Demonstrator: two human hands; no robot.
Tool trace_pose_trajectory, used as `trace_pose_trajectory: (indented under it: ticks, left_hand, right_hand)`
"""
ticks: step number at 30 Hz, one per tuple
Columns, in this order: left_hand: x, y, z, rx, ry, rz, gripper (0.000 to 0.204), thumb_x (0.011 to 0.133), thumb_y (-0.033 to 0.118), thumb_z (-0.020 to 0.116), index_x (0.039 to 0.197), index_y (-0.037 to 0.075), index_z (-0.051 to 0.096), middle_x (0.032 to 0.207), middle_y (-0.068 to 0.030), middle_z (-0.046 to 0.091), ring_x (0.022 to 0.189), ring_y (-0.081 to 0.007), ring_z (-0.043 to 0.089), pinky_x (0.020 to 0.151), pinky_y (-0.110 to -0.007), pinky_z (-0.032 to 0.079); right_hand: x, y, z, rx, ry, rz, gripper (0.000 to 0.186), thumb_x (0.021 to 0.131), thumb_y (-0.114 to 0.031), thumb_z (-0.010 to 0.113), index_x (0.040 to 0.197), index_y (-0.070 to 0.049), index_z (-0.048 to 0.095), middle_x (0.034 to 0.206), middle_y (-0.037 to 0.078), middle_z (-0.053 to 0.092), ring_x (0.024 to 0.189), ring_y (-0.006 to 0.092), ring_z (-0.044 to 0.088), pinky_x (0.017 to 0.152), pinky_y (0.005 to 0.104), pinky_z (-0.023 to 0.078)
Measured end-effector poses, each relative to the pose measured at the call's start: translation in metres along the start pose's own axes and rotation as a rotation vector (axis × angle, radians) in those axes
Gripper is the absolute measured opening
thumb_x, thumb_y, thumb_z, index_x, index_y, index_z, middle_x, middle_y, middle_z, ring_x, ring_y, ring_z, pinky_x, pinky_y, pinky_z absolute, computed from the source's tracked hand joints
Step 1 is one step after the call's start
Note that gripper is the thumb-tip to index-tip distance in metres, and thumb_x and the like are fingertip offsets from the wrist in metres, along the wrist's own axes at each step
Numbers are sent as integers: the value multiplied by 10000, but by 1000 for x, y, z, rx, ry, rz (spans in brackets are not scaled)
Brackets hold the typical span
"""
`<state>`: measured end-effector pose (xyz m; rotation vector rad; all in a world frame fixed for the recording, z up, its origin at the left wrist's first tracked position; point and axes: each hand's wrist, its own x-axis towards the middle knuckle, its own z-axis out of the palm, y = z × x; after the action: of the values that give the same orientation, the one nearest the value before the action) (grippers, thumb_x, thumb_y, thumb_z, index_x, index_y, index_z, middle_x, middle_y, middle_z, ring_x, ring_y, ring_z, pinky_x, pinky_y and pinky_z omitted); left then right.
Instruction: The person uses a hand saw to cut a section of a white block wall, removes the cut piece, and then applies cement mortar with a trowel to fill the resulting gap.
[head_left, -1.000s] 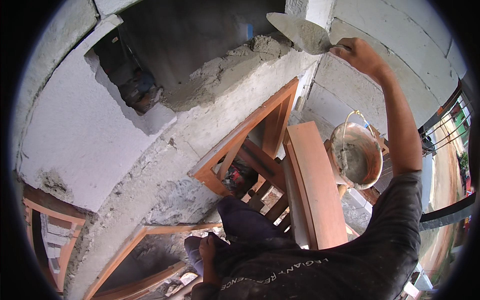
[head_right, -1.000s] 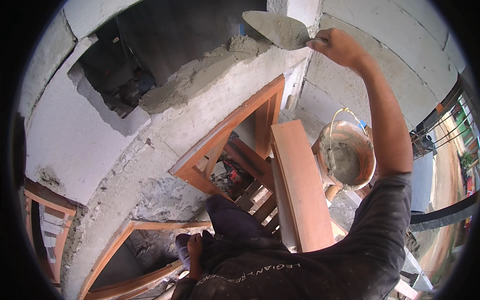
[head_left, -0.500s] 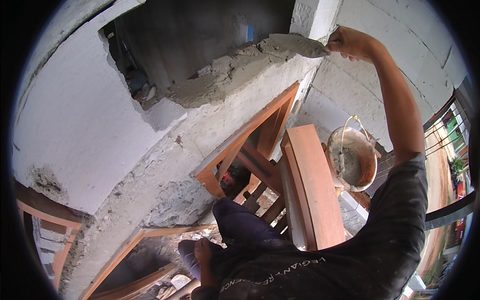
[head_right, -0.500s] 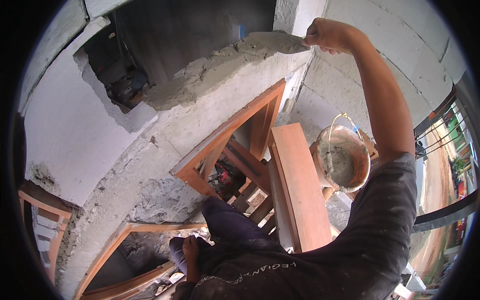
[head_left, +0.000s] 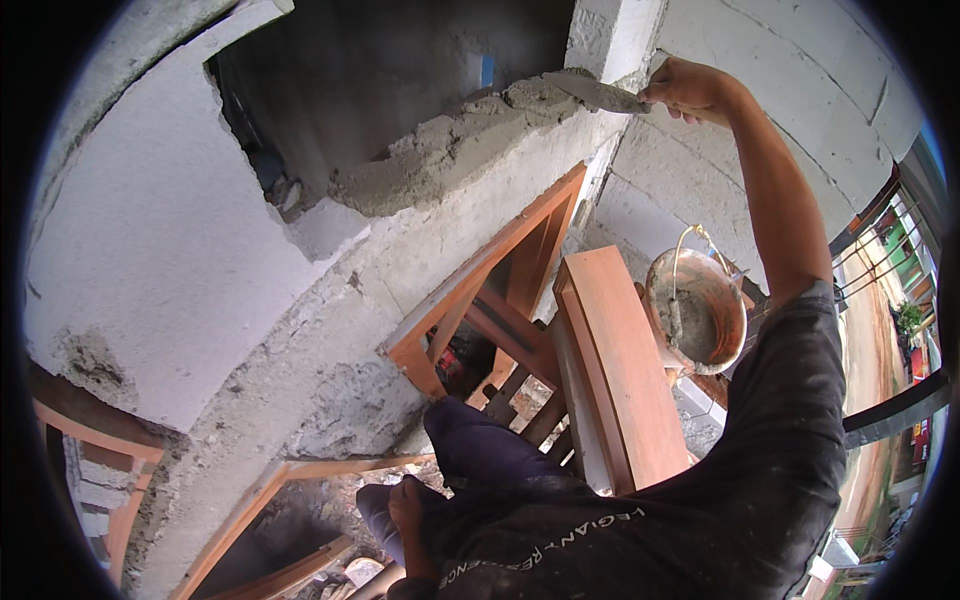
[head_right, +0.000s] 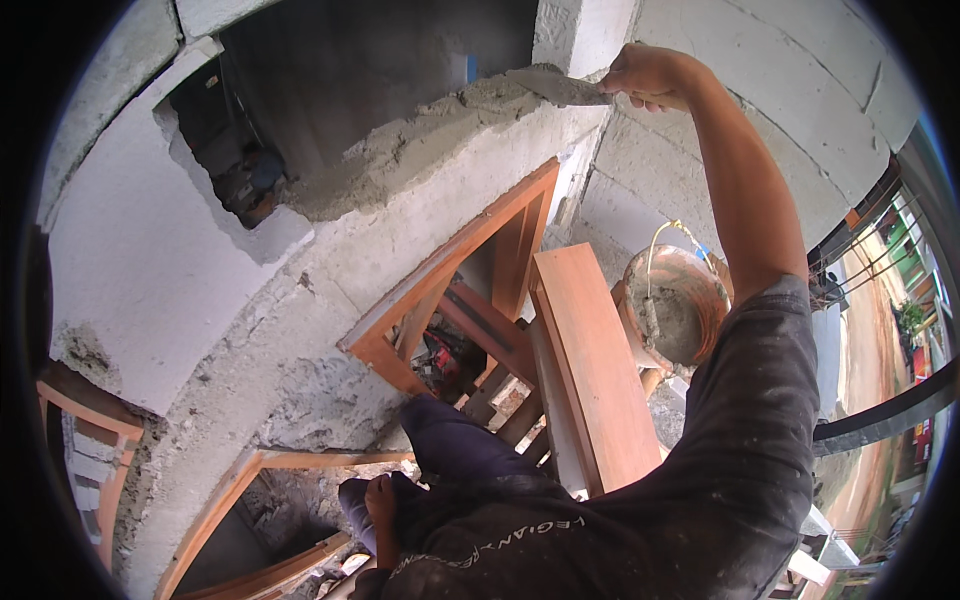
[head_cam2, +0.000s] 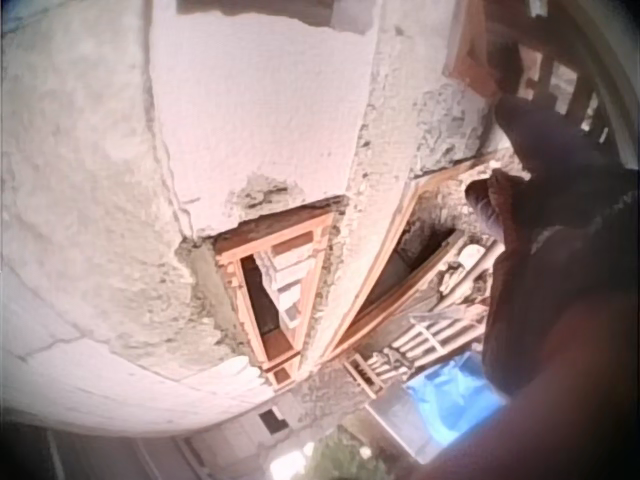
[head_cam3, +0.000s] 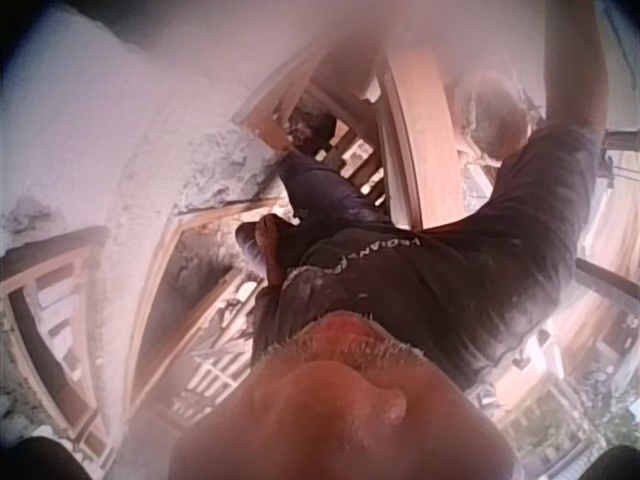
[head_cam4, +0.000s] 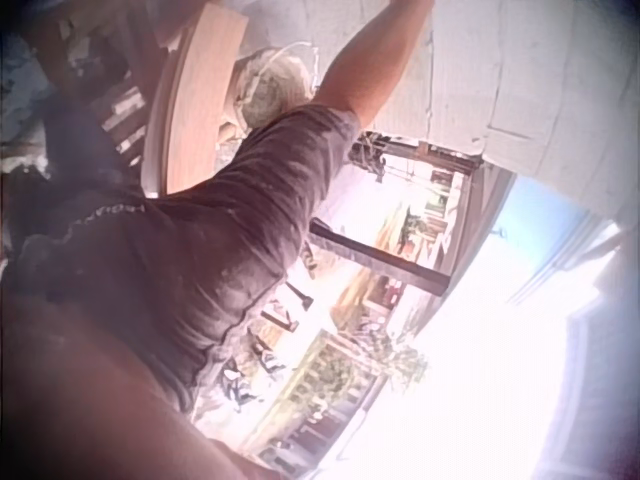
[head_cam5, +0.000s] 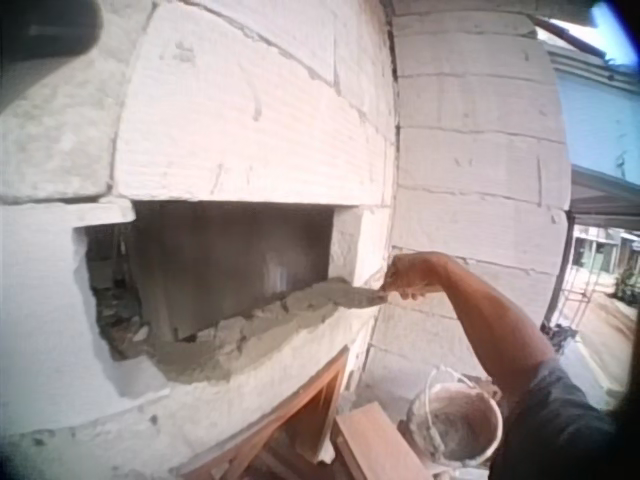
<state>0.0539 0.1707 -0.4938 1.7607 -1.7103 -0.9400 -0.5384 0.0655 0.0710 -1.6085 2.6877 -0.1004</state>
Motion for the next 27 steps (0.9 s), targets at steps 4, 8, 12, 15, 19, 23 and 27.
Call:
trace_pose_trajectory:
  ticks: [4, 8, 12, 15, 19, 23, 27]
  left_hand:
    - [-2, 0, -5, -12, 23, 32, 320, 886, 305, 544, 937, 13, 663, 919, -210, 656, 878, -382, 632, 793, -444, 481]
    - [-1, 5, -10, -13, 6, 46, 308, 879, 287, 531, 931, 15, 666, 913, -205, 659, 867, -376, 636, 792, -438, 483]
    - [2, 9, -3, 10, -3, 22, 316, 876, 290, 510, 925, 20, 667, 881, -212, 652, 829, -381, 629, 760, -446, 477]
    - [-1, 29, -13, 20, -37, 18, 321, 882, 292, 495, 911, 22, 665, 856, -217, 642, 800, -383, 621, 736, -454, 468]
    - [-1, 34, -17, -1, -70, 76, 319, 888, 283, 481, 900, 21, 661, 870, -210, 638, 814, -378, 617, 740, -451, 466]
    - [7, 0, -2, 19, -49, 17, 314, 897, 284, 505, 940, 13, 657, 924, -200, 649, 870, -378, 622, 779, -432, 480]
    - [4, -3, 3, 45, -11, 42, 317, 897, 290, 532, 959, 5, 656, 947, -210, 649, 886, -381, 625, 789, -435, 482]
  right_hand:
    - [-6, -3, 5, 40, -5, -55, 322, 842, -309, 596, 886, -1, 676, 569, 71, 552, 452, 172, 549, 422, 334, 427]
    - [-11, -10, 7, 36, 7, -79, 306, 840, -296, 596, 862, -1, 674, 569, 73, 550, 448, 166, 542, 422, 323, 431]
    - [-8, 4, -4, -44, 109, -51, 281, 833, -278, 598, 799, -8, 666, 568, 69, 546, 462, 161, 537, 424, 318, 436]
    - [-27, -4, -14, -92, 138, -54, 272, 828, -262, 597, 763, -6, 659, 566, 63, 544, 474, 156, 534, 425, 313, 439]
    - [-56, -32, -31, -188, 115, -37, 249, 791, -243, 624, 790, 0, 680, 567, 57, 546, 483, 150, 533, 426, 293, 445]
    - [-60, -46, -40, -249, 104, -57, 235, 752, -227, 646, 785, 2, 686, 566, 58, 551, 477, 149, 533, 419, 294, 448]
    - [-62, -55, -50, -328, 88, -46, 242, 740, -235, 652, 774, 2, 687, 553, 55, 541, 470, 142, 522, 414, 297, 440]
